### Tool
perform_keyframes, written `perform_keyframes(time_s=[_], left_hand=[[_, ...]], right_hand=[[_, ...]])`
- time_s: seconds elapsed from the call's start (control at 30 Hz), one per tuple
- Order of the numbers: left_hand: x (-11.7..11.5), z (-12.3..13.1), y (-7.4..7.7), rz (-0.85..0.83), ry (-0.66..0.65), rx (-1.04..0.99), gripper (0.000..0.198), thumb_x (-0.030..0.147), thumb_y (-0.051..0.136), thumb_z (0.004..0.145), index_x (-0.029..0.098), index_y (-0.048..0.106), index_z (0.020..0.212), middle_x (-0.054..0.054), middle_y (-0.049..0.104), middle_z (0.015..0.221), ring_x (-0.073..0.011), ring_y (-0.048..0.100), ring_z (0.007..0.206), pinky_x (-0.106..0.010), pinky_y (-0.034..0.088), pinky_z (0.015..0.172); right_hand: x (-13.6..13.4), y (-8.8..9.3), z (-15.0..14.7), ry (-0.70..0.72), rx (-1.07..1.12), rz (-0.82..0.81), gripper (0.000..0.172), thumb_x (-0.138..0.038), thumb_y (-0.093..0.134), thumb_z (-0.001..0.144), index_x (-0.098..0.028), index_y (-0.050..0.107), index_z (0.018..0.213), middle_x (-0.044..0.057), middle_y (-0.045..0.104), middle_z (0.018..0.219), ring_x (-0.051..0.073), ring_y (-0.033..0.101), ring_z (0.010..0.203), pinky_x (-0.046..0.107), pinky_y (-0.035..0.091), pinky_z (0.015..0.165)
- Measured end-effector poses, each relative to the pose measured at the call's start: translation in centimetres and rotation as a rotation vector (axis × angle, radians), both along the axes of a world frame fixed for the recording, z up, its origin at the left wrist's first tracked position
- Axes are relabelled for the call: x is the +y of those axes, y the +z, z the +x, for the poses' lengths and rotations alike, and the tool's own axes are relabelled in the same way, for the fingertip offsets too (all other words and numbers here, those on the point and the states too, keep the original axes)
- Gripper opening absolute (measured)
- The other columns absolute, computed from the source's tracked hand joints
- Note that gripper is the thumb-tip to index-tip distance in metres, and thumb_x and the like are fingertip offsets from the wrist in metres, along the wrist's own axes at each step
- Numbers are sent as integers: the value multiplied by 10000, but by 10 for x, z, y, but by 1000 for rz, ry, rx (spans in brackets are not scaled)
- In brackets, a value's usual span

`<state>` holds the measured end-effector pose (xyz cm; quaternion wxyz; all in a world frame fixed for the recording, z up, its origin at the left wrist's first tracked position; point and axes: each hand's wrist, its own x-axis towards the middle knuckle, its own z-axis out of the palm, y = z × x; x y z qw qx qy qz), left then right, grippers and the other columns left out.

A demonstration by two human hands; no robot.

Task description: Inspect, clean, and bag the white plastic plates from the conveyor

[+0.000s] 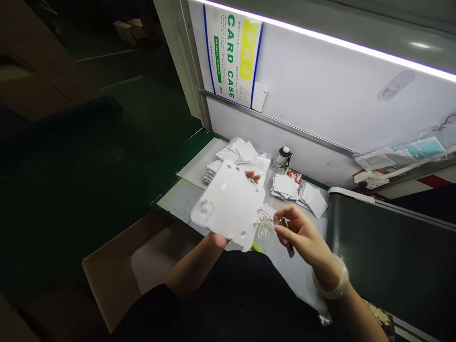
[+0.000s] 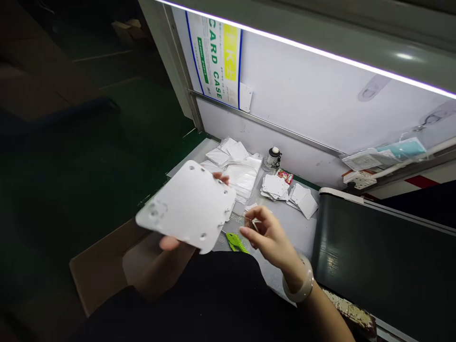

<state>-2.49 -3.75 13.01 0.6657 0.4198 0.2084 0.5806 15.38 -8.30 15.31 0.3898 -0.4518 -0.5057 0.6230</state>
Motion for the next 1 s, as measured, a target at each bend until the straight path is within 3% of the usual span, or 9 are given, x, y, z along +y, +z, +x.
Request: perform_keyframes(time_s=[0.1, 0.17, 0.23, 0.3, 0.43, 0.57, 0.7, 0.83, 1.0], left_hand=[[-12, -5, 9, -99, -74, -315, 1053, 960, 333, 467, 257, 452, 1242, -118, 408, 1369, -388, 378, 1252, -507, 372, 1002], [-21, -5, 14, -169, -146, -402, 1058, 965, 273, 482, 249, 471, 1235, -116, 409, 1358, -362, 447, 1160, -510, 368, 997], [-27, -5, 18, -177, -208, -447, 1078, 959, 295, 477, 215, 503, 1228, -133, 445, 1301, -339, 471, 1093, -513, 373, 983], [-30, -5, 21, -160, -317, -473, 1101, 947, 344, 465, 174, 533, 1225, -147, 495, 1212, -330, 469, 1070, -503, 392, 957], [-33, -5, 23, -160, -449, -549, 1106, 929, 411, 449, 182, 519, 1258, -136, 525, 1205, -330, 455, 1127, -479, 381, 985], [-37, -4, 27, -189, -411, -617, 993, 892, 448, 505, 224, 519, 1236, -135, 502, 1290, -332, 492, 1114, -517, 390, 973], [-39, -7, 30, -180, -511, -509, 965, 850, 545, 468, 237, 548, 1213, -119, 527, 1225, -365, 476, 1135, -519, 435, 925], [-39, -9, 27, -221, -557, -436, 1159, 943, 433, 357, 204, 530, 1245, -147, 515, 1195, -422, 436, 1165, -549, 443, 902], [-41, -8, 24, -200, -513, -497, 1121, 945, 394, 409, 209, 520, 1245, -135, 506, 1213, -361, 488, 1106, -530, 435, 932]], right_hand=[[-3, 11, 14, -125, -279, 356, 97, -261, 601, 859, -187, 556, 816, -32, 539, 683, 71, 507, 481, 195, 444, 414], [-4, 17, 20, -113, -485, 631, 38, -181, 582, 866, -181, 620, 862, 28, 615, 800, 108, 592, 607, 227, 504, 515], [-7, 21, 22, -59, -642, 850, 226, -114, 558, 868, -190, 635, 1066, 66, 649, 898, 144, 628, 743, 265, 532, 636], [-9, 24, 21, -23, -739, 976, 430, -68, 531, 870, -206, 537, 1277, 60, 647, 877, 151, 618, 761, 285, 525, 668], [-15, 28, 20, 14, -728, 1021, 570, -17, 534, 846, -227, 429, 1366, 39, 629, 827, 148, 581, 715, 297, 499, 640], [-18, 37, 17, 31, -622, 1069, 401, -41, 630, 796, -224, 578, 1148, 52, 628, 862, 141, 573, 699, 276, 470, 582], [-15, 48, 13, 16, -660, 1121, 238, -222, 747, 748, -193, 644, 962, 45, 623, 785, 135, 574, 637, 264, 459, 537], [-11, 53, 11, 23, -674, 1121, 190, -260, 748, 752, -187, 670, 909, 40, 624, 747, 126, 573, 604, 258, 459, 527], [-10, 53, 11, 17, -663, 1121, 197, -271, 738, 764, -182, 671, 926, 41, 611, 736, 119, 542, 588, 254, 438, 501]])
